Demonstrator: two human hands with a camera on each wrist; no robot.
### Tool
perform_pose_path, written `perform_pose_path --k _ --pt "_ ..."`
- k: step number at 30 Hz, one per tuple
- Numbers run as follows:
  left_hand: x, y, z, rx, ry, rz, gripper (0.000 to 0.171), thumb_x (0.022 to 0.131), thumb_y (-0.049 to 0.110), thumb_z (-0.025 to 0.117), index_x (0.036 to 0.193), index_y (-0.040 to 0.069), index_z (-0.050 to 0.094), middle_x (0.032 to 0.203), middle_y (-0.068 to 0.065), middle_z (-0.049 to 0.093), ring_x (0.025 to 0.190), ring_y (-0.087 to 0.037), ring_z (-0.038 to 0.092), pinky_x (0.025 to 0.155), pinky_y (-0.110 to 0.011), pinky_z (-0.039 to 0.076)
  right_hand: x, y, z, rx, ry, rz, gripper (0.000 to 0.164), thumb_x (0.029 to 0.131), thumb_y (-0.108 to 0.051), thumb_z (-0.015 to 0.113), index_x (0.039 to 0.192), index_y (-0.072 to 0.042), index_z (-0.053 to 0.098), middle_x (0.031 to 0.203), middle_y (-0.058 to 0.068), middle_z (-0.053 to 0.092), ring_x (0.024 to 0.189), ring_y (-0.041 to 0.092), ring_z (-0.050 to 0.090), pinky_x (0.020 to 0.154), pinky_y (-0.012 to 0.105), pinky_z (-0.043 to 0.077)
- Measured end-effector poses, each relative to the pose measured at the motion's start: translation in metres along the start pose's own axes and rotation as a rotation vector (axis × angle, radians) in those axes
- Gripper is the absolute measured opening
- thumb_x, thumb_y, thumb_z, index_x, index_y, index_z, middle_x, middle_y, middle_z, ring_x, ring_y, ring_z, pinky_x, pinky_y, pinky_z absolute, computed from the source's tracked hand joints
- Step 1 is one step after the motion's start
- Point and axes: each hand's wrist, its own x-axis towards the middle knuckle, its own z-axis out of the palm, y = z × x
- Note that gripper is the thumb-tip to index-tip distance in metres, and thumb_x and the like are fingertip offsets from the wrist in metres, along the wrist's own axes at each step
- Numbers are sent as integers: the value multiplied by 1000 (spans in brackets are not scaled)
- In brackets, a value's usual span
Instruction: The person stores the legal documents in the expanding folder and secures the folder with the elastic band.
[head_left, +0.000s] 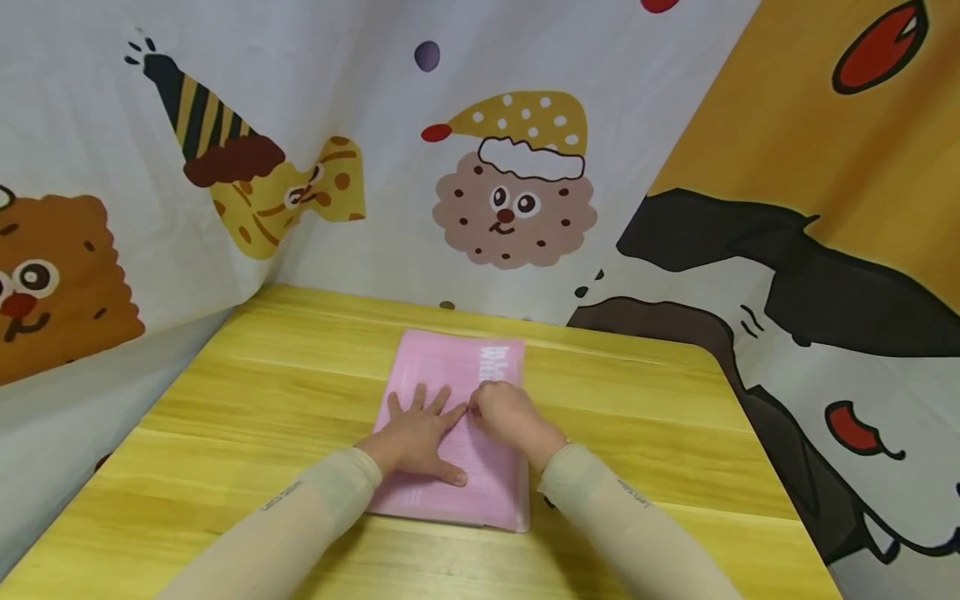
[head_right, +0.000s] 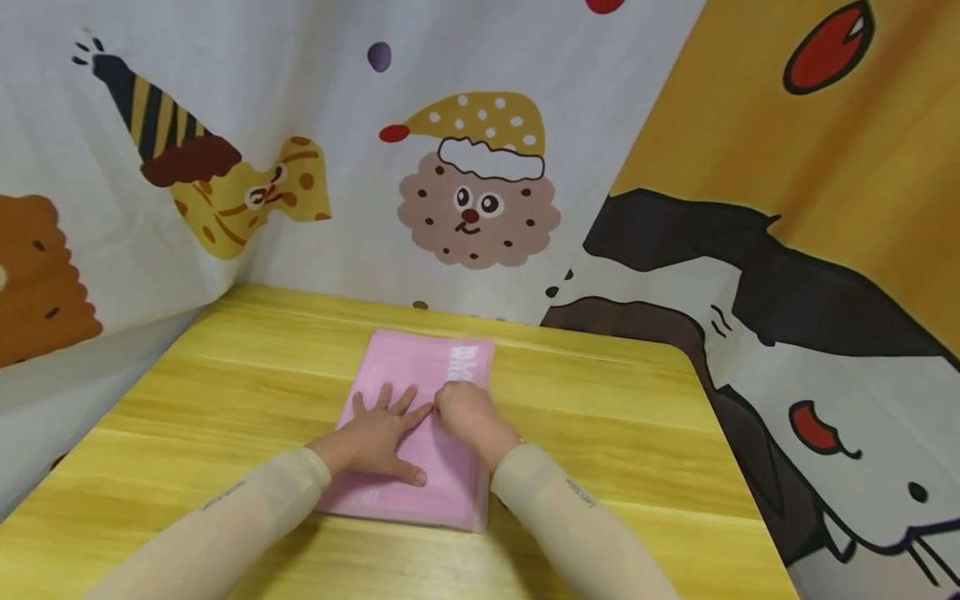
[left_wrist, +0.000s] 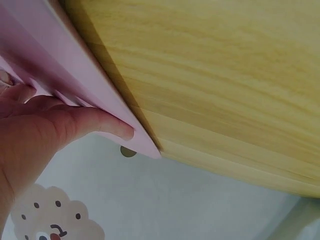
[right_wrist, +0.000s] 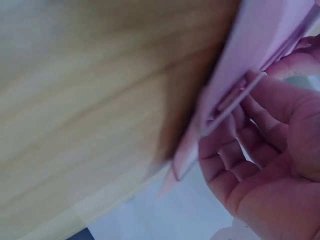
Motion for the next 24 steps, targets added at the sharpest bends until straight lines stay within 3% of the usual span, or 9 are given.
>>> perform_pose_path --k 24 --pt "-1 -1 2 -6 15 8 118 73 75 84 169 24 36 178 -21 18 159 -61 10 116 -90 5 1 -7 -5 -47 -71 64 9 96 -9 73 93 -5 80 99 12 76 98 29 74 90 43 63"
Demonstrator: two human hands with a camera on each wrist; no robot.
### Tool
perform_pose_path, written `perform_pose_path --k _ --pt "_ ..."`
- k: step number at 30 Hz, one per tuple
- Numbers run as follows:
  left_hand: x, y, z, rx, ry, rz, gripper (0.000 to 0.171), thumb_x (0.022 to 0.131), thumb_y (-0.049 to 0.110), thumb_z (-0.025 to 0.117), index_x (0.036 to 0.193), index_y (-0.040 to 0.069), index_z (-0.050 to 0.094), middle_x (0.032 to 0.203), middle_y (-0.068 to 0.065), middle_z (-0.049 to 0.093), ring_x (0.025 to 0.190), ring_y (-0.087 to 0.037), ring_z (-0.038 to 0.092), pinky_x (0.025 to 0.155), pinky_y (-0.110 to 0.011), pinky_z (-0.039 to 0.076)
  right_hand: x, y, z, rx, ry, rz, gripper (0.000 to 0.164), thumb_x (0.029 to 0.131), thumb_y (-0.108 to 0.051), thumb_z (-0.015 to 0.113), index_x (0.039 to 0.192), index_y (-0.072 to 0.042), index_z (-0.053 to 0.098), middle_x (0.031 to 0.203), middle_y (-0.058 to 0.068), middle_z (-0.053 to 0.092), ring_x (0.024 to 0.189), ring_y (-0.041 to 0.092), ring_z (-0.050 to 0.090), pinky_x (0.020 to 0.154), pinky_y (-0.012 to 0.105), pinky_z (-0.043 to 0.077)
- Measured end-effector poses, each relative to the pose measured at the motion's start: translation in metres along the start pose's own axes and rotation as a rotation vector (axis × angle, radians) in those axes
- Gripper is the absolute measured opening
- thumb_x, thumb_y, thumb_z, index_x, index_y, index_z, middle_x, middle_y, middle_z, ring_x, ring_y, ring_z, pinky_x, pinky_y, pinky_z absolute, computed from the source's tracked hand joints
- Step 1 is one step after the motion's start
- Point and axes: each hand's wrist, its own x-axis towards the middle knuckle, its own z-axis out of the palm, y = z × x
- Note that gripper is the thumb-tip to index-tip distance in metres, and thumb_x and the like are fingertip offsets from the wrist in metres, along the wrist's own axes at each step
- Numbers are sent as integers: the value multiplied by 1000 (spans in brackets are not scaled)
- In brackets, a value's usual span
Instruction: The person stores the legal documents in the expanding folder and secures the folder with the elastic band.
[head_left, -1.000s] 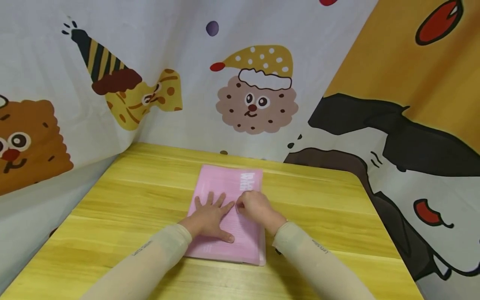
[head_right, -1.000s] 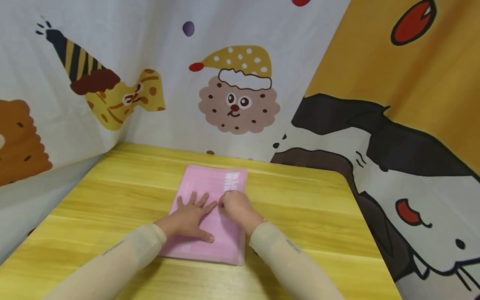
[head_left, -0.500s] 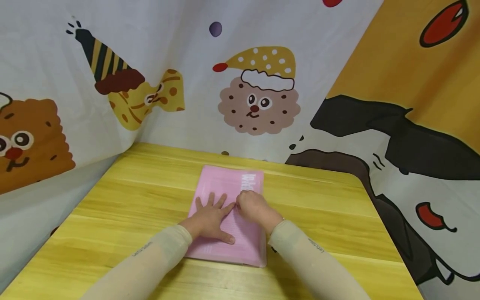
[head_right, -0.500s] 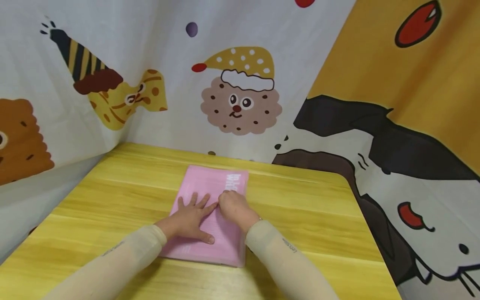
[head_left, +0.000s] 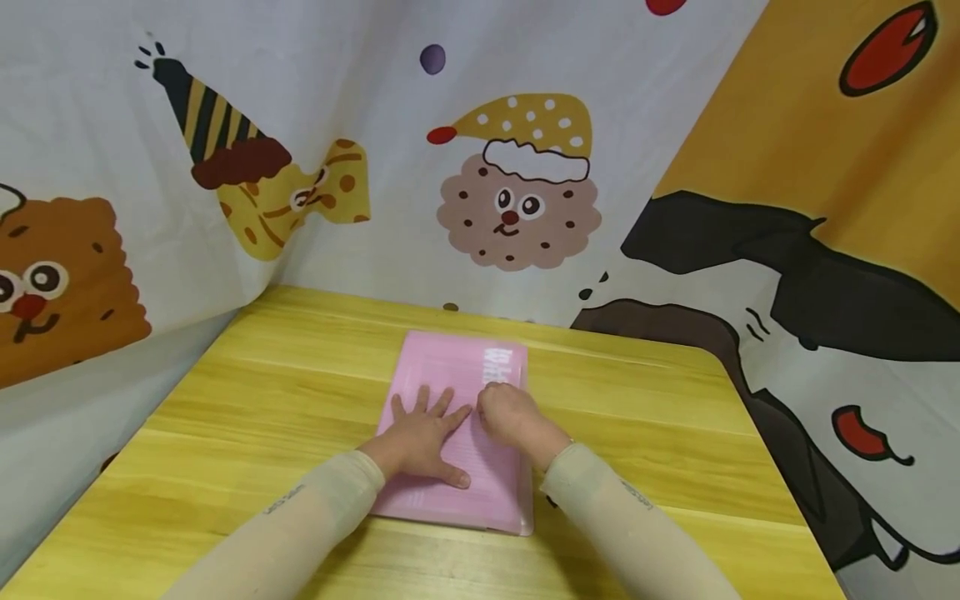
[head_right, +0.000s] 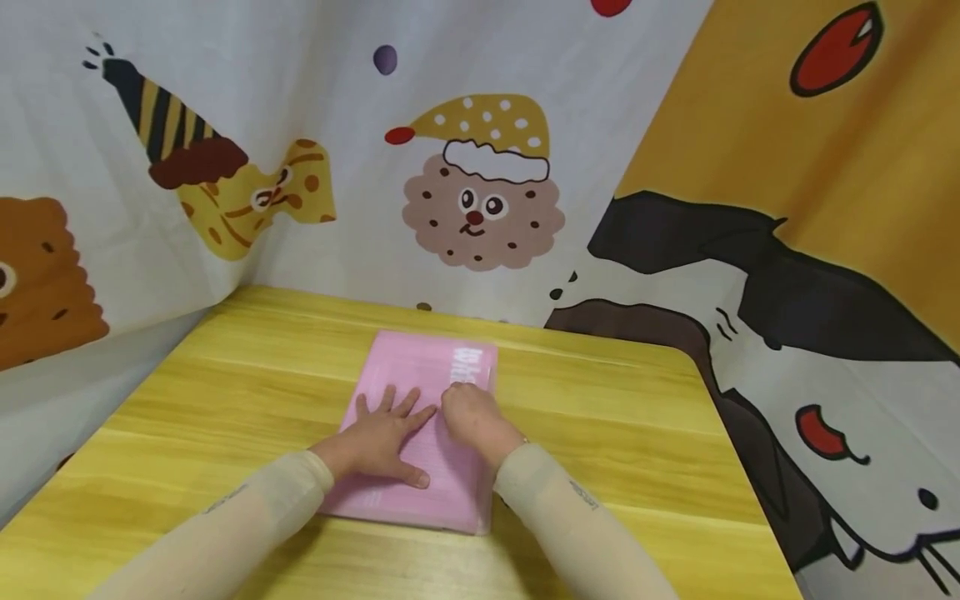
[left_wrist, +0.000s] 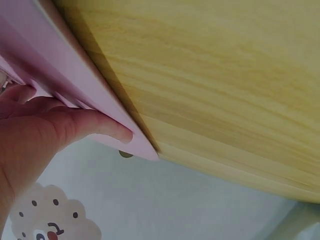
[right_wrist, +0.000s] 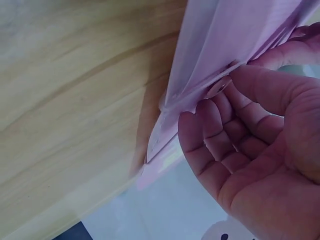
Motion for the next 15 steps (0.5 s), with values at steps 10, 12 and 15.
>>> perform_pose_path --k 10,12,15 --pt "1 -4 2 -6 11 3 118 73 75 83 169 24 36 178 -21 18 160 -61 10 117 -90 4 -5 2 3 25 40 15 8 94 -7 73 91 -5 80 95 10 74 92 29 73 87 43 63" --pt "2 -4 3 -6 13 5 118 73 75 83 169 24 36 178 -21 18 160 -61 10 117 -90 4 -7 4 4 24 53 18 8 95 -7 72 94 -5 80 96 10 74 92 29 73 87 43 63" --pt "2 -4 3 -2 15 6 118 73 76 82 169 25 36 178 -20 18 160 -60 9 117 -89 3 -12 6 6 27 59 23 9 96 -9 73 101 -5 78 100 11 73 96 30 72 91 44 62"
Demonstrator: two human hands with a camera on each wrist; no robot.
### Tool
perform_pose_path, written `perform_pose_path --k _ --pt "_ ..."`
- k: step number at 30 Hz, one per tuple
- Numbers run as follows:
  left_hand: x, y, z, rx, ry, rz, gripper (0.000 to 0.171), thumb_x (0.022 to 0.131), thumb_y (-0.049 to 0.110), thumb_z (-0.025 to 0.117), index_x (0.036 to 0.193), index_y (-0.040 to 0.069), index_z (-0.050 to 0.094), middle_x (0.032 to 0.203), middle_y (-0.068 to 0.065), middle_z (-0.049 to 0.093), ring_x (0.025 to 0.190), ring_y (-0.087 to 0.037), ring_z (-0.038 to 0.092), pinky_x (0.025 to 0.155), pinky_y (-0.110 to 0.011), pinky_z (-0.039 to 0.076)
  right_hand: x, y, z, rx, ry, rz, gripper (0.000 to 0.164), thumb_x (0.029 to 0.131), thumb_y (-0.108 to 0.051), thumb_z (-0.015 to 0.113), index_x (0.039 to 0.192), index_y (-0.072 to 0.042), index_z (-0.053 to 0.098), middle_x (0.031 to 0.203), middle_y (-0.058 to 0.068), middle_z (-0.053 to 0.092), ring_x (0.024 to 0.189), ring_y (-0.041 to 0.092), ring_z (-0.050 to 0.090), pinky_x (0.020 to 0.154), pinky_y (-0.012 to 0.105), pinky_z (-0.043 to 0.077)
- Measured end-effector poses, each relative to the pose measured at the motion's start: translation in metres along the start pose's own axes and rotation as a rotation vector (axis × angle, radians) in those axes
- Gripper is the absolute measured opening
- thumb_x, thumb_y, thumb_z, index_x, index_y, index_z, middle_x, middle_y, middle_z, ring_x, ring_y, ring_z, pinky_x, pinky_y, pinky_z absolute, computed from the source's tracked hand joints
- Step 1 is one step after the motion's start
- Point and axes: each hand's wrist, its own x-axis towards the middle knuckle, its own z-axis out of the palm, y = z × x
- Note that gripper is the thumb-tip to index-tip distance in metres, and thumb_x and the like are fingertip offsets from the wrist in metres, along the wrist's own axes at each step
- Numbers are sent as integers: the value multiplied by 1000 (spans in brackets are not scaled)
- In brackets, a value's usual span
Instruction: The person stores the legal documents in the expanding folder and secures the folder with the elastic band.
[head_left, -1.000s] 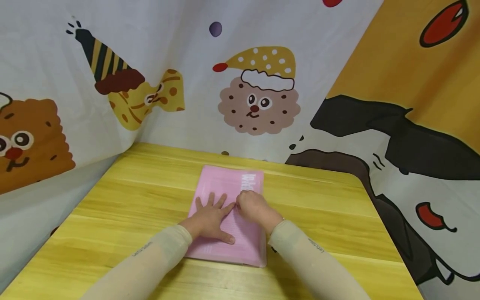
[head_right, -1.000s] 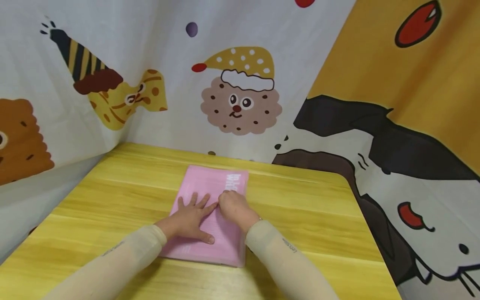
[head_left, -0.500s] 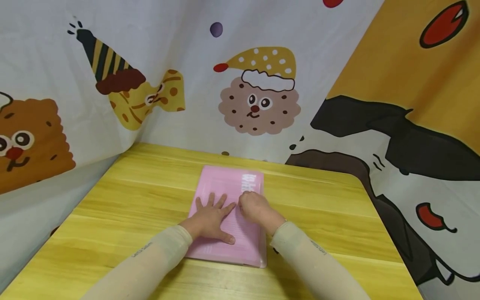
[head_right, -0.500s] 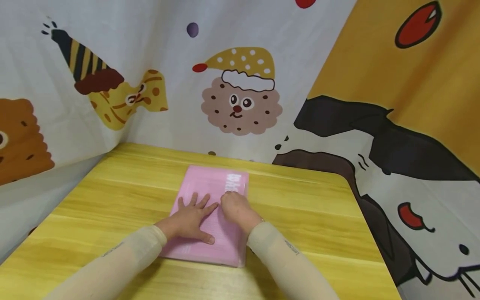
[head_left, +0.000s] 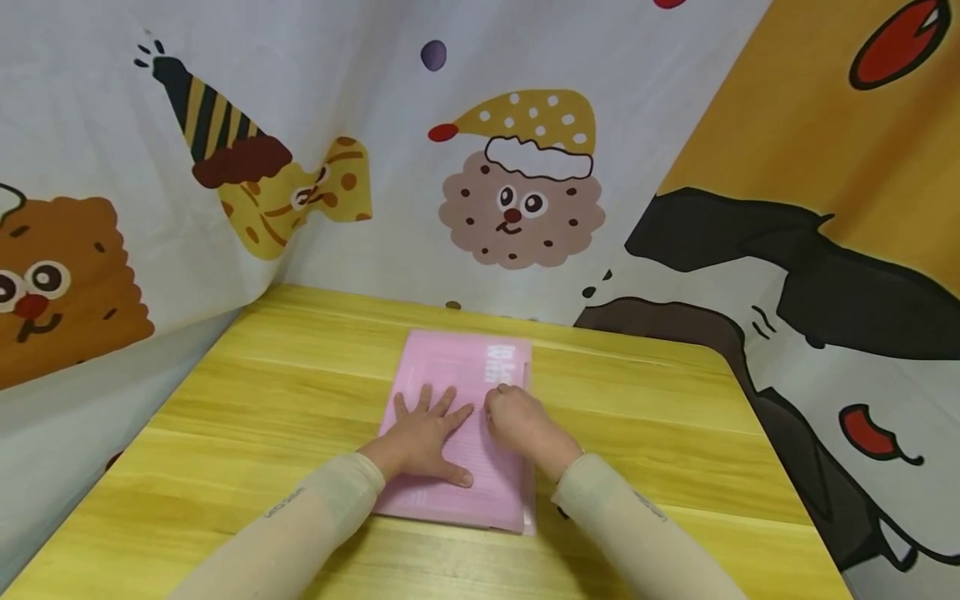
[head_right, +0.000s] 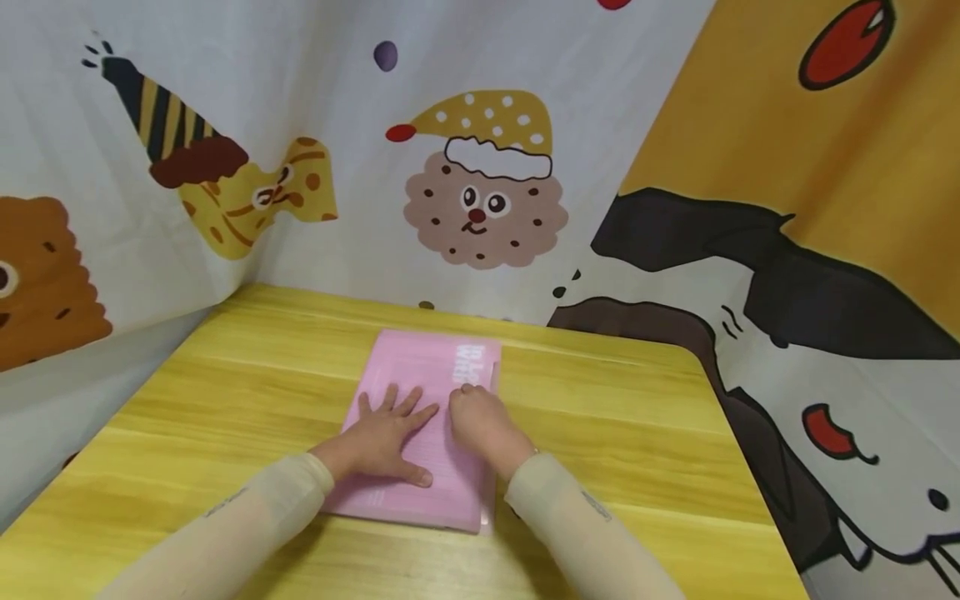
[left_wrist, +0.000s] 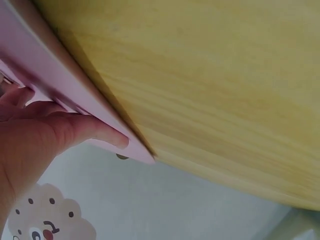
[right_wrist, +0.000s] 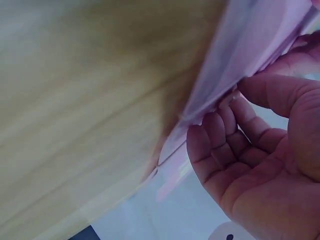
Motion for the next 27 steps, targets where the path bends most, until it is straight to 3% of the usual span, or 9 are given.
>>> perform_pose_path --k 11,20,27 --pt "-2 5 3 -11 26 18 117 73 77 81 168 25 37 179 -17 18 161 -58 10 118 -88 2 -12 18 6 109 21 -2 17 93 -10 74 110 -7 73 98 6 67 91 23 65 86 42 61" --pt "0 13 4 -8 21 27 117 73 77 82 168 25 38 179 -17 18 161 -58 10 118 -88 2 -23 36 10 386 38 -10 30 92 -1 72 122 -3 73 112 11 70 97 20 65 91 41 60" --pt "-2 18 6 -32 -13 16 117 73 74 84 168 24 37 179 -17 16 161 -58 7 119 -88 0 -46 50 8 655 83 146 39 93 -1 68 132 -4 69 130 16 70 96 20 66 75 29 57"
